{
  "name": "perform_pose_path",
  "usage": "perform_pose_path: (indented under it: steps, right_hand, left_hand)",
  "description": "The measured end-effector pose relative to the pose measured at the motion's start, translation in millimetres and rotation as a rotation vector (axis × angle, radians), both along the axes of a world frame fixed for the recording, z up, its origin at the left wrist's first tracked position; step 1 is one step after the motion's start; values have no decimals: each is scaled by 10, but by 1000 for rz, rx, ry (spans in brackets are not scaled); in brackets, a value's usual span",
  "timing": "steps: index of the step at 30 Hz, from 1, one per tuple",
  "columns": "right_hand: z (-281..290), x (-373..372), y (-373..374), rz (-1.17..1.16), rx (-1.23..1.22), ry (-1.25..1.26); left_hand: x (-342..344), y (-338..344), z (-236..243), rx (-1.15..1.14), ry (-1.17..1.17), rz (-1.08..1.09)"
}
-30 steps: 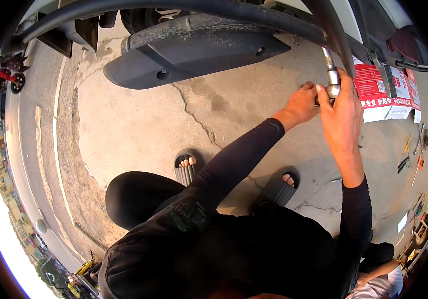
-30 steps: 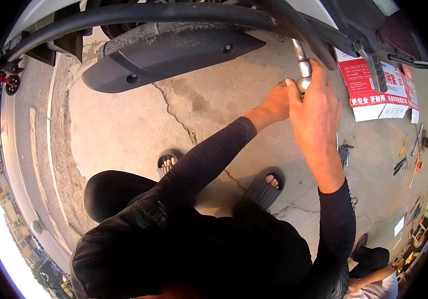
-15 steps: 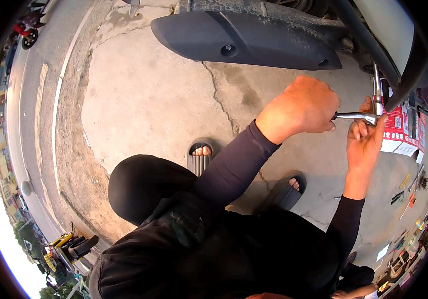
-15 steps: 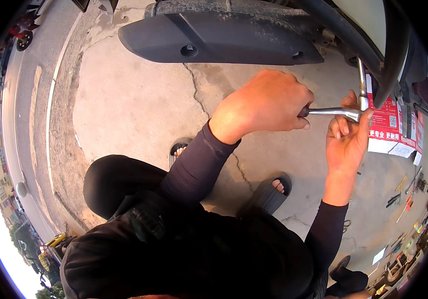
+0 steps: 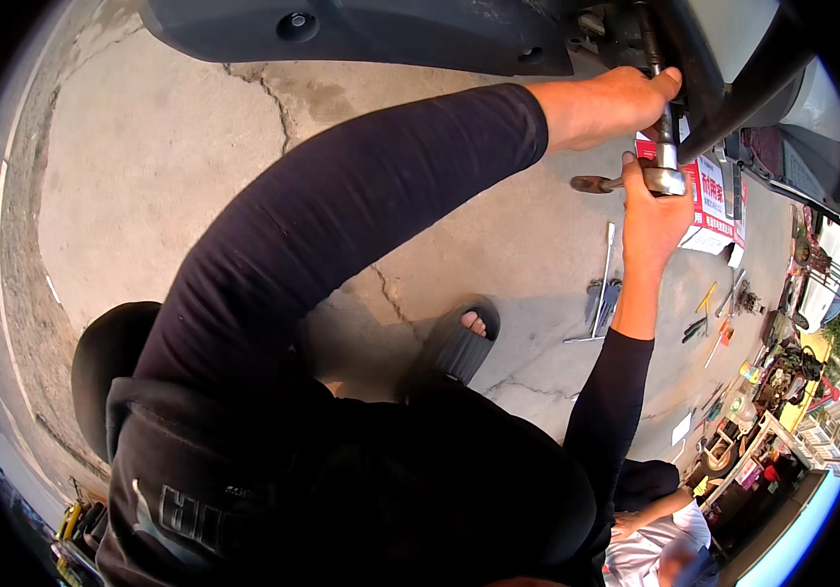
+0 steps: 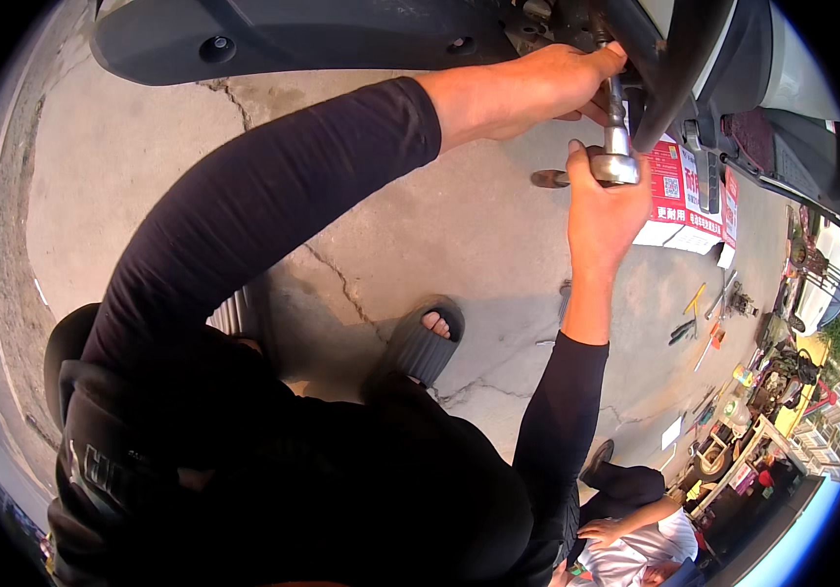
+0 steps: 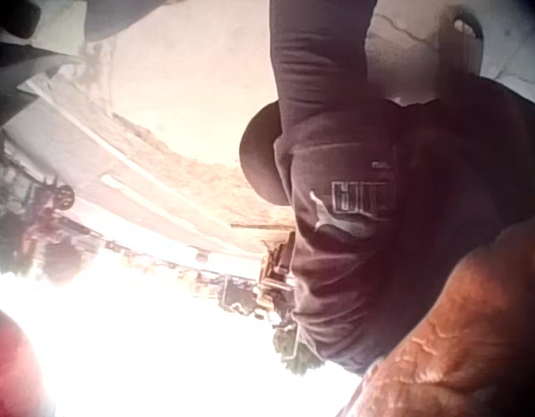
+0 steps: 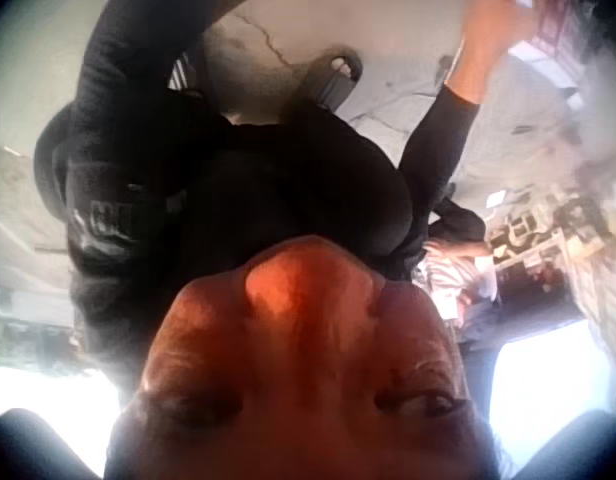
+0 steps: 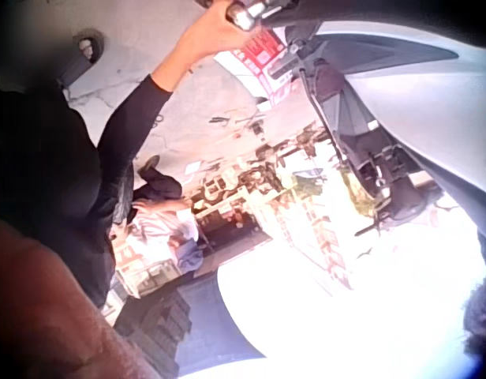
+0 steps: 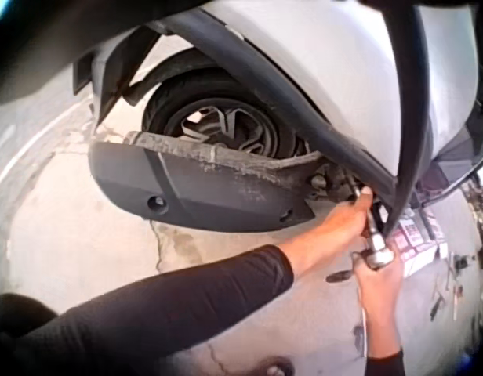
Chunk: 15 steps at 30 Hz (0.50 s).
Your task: The person uses a ratchet and socket to loosen and tighten bolts on the rear fender and undercarriage of a white scooter. They retrieve tools from a nearby workbench and continue adjusting fasteners while another person handles a tire nearby.
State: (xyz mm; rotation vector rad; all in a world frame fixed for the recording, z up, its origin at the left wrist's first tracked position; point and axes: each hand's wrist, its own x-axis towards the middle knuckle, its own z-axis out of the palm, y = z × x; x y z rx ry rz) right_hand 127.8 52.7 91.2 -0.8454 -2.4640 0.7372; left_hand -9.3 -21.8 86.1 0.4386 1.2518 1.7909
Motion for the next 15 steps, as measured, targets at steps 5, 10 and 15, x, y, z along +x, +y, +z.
perform_pose_path:
  steps: [5,10,15]
  right_hand:
    - [27,29,-165,133,-1480,583]
    - [138,-21,-215,0,-635,171]
    - [36,17,75,-86,717,3]
  left_hand:
    - [-88,48,252,-234,185,-185]
    - [-70,74,219,-83,-32,-113]
    - [-30,227,117,-28,277,-53]
